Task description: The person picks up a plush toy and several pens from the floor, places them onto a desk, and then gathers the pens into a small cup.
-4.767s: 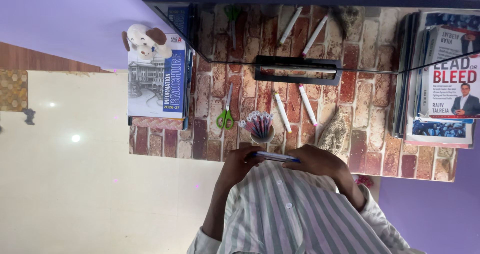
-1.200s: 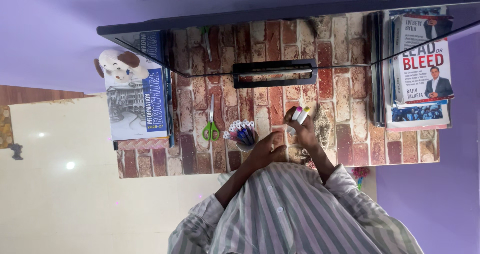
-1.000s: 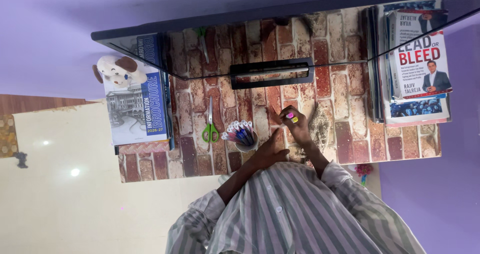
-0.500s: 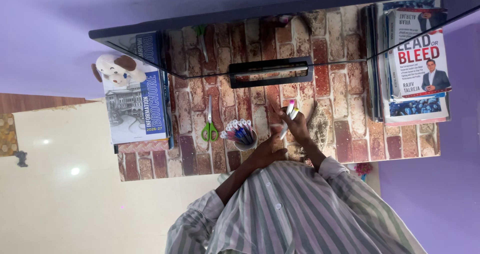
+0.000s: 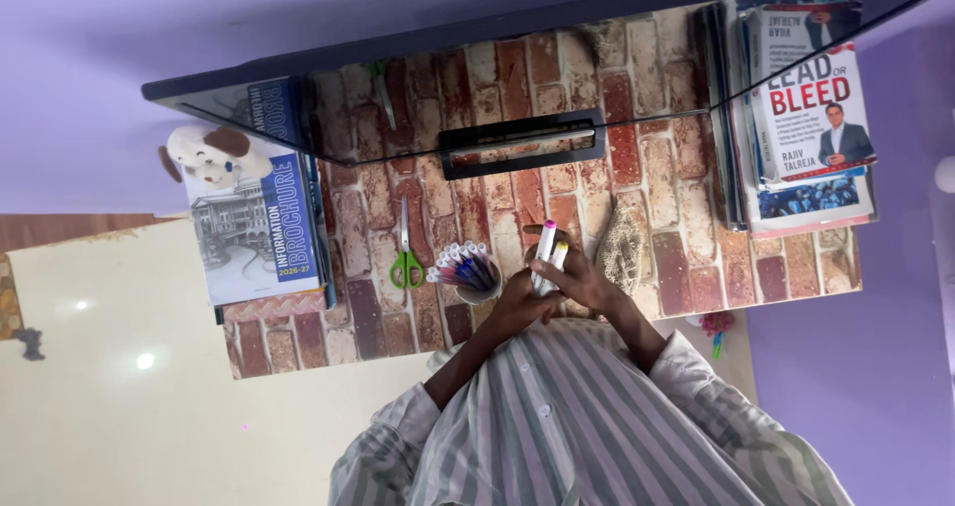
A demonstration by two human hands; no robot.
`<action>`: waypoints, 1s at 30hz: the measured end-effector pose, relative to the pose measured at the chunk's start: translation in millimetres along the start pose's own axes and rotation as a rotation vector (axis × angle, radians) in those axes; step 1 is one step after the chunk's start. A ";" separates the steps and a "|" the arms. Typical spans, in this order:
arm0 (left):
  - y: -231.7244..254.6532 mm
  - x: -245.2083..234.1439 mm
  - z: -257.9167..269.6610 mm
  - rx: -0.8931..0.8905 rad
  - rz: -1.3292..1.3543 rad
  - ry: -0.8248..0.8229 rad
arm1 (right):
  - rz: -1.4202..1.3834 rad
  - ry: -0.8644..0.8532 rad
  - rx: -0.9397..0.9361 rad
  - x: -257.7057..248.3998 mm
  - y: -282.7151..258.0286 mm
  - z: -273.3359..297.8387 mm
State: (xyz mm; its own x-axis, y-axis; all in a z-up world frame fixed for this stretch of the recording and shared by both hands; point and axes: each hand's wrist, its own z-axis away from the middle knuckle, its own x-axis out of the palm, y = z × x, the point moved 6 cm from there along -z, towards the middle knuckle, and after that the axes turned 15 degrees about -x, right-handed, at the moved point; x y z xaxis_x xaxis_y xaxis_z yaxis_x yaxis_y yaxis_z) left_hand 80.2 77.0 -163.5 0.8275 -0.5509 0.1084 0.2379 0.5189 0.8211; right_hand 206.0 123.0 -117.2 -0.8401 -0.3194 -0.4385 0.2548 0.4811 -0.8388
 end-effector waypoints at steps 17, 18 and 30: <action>24.2 -10.1 -7.9 0.006 0.809 -0.098 | -0.354 0.367 0.612 -36.5 54.1 130.4; 12.1 -12.6 -16.5 0.002 0.904 -0.036 | -0.210 0.197 0.468 -20.1 42.7 102.8; 50.9 -32.9 2.7 -0.082 0.125 0.393 | -0.088 0.117 0.110 12.9 37.6 55.2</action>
State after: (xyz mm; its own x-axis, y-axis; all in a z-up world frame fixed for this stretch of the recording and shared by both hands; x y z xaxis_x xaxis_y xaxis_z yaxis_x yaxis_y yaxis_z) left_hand 63.7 119.8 -123.8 0.9799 -0.1972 -0.0308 0.1498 0.6246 0.7664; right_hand 231.2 91.8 -172.2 -0.9098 -0.2563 -0.3264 0.2230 0.3615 -0.9053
